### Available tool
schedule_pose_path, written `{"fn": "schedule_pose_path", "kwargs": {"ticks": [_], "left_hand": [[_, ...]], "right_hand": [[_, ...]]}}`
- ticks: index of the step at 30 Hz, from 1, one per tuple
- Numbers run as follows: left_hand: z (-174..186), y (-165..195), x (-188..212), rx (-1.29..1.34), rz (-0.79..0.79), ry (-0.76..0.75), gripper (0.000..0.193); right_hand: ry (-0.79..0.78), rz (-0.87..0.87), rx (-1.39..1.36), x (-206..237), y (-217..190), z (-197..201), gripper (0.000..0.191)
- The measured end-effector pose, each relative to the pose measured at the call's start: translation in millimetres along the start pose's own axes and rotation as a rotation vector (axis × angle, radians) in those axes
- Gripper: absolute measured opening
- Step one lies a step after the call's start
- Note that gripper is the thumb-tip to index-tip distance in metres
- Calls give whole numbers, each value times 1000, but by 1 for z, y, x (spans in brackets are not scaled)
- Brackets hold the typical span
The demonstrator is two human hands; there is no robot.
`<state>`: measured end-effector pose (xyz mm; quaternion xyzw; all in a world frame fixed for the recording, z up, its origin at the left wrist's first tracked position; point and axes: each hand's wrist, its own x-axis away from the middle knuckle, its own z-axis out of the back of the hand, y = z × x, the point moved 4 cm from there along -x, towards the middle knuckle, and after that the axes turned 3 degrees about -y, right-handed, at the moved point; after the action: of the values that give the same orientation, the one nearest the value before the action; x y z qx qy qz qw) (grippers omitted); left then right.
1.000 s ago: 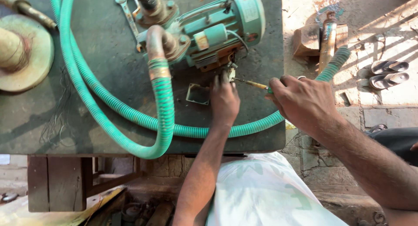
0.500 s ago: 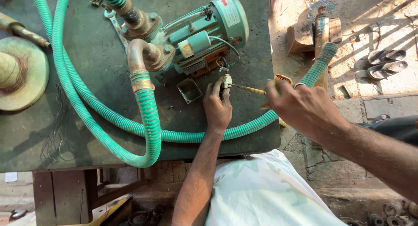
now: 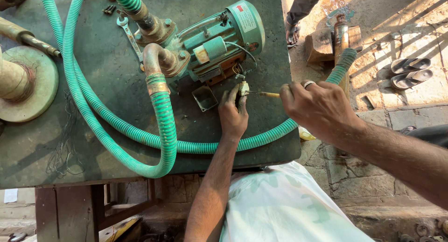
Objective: The person uses a screwdriver to open the terminal box of a green electric motor, removes the cover, and manipulates the internal wiring and plug. The person then reassembles the terminal box and secures it with screws.
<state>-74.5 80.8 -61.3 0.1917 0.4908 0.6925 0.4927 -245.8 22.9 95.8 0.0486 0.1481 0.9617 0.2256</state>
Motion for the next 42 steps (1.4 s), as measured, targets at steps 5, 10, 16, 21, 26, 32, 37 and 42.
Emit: {"fn": "schedule_pose_path", "kwargs": {"ticks": [5, 10, 16, 21, 26, 32, 37, 42], "left_hand": [[0, -4, -2, 44, 55, -13, 36], [0, -3, -1, 38, 22, -1, 36], [2, -5, -1, 56, 25, -6, 36], [2, -4, -1, 88, 8, -5, 36], [3, -5, -1, 73, 45, -17, 37], [3, -2, -2, 110, 25, -8, 38], [5, -2, -3, 94, 49, -17, 38], [6, 0, -3, 89, 60, -23, 39]], "right_hand": [[-42, 68, 127, 1, 0, -6, 20], [-255, 13, 42, 0, 3, -9, 8], [-490, -55, -31, 0, 3, -9, 28], [-309, 19, 4, -3, 3, -2, 26], [-285, -20, -98, -3, -2, -3, 25], [-462, -103, -65, -6, 7, -11, 30], [-164, -1, -27, -6, 3, -3, 28], [-450, -29, 13, -2, 10, -13, 21]]}}
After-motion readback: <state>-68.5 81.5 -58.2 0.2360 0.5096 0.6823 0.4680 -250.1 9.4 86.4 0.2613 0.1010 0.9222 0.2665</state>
